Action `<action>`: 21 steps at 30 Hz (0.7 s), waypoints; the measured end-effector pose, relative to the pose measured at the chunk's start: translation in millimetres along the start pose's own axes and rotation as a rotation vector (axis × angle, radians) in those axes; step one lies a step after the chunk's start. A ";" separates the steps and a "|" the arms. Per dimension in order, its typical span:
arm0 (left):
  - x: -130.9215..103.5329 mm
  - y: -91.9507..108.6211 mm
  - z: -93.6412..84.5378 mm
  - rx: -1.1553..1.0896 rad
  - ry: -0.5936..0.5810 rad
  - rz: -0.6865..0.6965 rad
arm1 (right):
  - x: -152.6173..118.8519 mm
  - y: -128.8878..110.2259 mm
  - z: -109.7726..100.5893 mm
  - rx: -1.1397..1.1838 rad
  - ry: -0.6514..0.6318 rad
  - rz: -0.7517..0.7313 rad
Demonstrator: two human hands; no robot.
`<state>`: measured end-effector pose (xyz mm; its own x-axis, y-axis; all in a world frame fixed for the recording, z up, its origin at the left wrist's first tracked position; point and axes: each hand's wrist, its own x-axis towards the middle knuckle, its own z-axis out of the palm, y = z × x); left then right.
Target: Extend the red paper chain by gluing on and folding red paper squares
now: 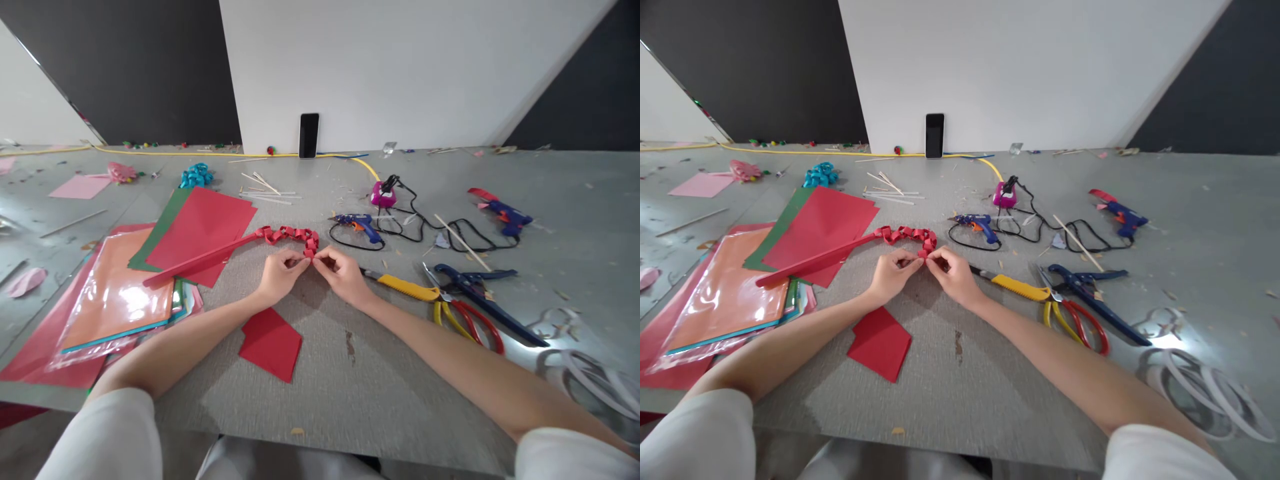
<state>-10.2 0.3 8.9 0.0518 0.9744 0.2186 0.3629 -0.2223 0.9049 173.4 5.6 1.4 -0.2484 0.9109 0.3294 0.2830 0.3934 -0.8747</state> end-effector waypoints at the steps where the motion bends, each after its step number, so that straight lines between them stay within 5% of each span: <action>1: 0.3 0.0 -0.2 -0.005 0.008 -0.002 | -0.8 -1.1 0.2 -0.015 0.015 -0.013; 6: 3.4 -2.0 -2.3 -0.011 0.049 0.009 | -12.9 -12.4 0.5 -0.135 0.083 -0.216; 12: 6.4 -5.2 -3.8 -0.026 0.077 -0.026 | -27.2 -29.9 6.1 -0.297 -0.602 -0.659; 16: 7.6 -6.9 -4.4 -0.044 0.095 -0.041 | -31.1 -34.4 11.5 -0.419 -0.752 -0.784; 21: 9.2 -9.4 -4.2 -0.078 0.099 -0.057 | -31.7 -33.1 12.8 -0.468 -0.820 -0.725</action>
<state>-17.0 11.2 3.9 -0.0600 0.9784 0.1978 0.2886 -0.1727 0.9417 160.1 -37.9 15.3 -0.9601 0.1735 0.2193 0.1007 0.9461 -0.3077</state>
